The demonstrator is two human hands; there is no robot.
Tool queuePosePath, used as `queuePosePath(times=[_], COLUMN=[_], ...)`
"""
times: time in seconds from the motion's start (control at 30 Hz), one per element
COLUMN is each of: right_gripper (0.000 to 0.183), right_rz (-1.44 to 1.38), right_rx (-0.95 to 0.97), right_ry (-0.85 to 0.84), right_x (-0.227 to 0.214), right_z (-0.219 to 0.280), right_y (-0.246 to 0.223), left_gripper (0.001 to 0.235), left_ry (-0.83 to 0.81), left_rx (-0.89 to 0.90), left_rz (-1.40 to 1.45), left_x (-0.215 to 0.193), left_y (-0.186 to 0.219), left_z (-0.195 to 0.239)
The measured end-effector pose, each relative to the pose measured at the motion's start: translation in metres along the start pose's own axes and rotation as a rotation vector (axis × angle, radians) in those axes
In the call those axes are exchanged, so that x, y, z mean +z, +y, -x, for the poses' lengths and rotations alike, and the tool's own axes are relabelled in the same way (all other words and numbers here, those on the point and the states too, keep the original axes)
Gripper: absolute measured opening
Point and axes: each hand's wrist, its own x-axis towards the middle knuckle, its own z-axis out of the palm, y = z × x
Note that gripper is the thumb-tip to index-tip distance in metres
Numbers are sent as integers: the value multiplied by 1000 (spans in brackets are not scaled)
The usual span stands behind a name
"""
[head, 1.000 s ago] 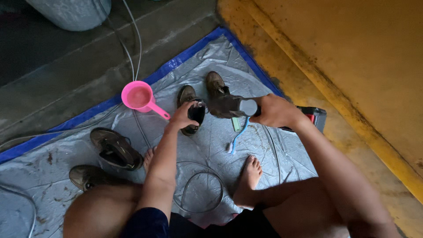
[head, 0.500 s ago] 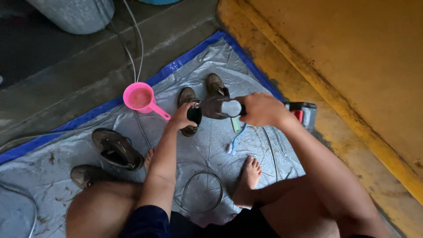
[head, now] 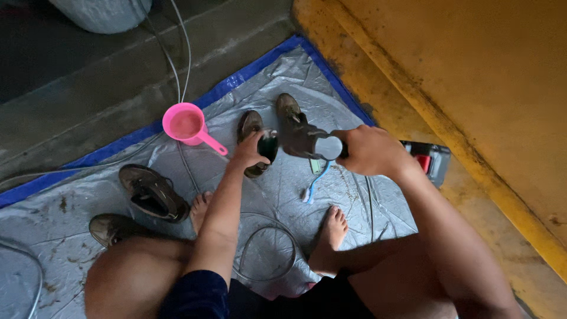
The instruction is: The person sits on a plastic sheet and uses a handheld steam cleaner to clean a pair of brown shoes. They then use a toothbrush to scrub the shoes after dipping it into a pink cup of water.
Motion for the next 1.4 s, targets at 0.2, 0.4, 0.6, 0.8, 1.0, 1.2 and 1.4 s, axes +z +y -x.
queuePosePath(times=[0.2, 0.4, 0.6, 0.8, 1.0, 1.2, 1.4], right_gripper=[55, 64, 62, 65, 59, 59, 62], right_rz=[-47, -43, -27, -45, -15, -29, 30], right_rx=[101, 139, 117, 101, 87, 102, 74], right_ry=[-10, 14, 25, 42, 24, 39, 19], right_x=[-11, -5, -5, -5, 1, 7, -3], right_z=[10, 6, 13, 13, 7, 0, 8], right_y=[6, 9, 9, 11, 14, 15, -2], left_gripper=[133, 134, 137, 138, 139, 135, 137], left_ry=[-1, 16, -2, 10, -3, -23, 6], left_rx=[8, 18, 9, 22, 9, -35, 12], left_rz=[46, 51, 79, 104, 70, 64, 86], left_x=[0, 2, 3, 8, 7, 3, 5], left_y=[5, 7, 4, -5, -3, 3, -2], left_z=[3, -3, -5, -10, -9, -4, -3])
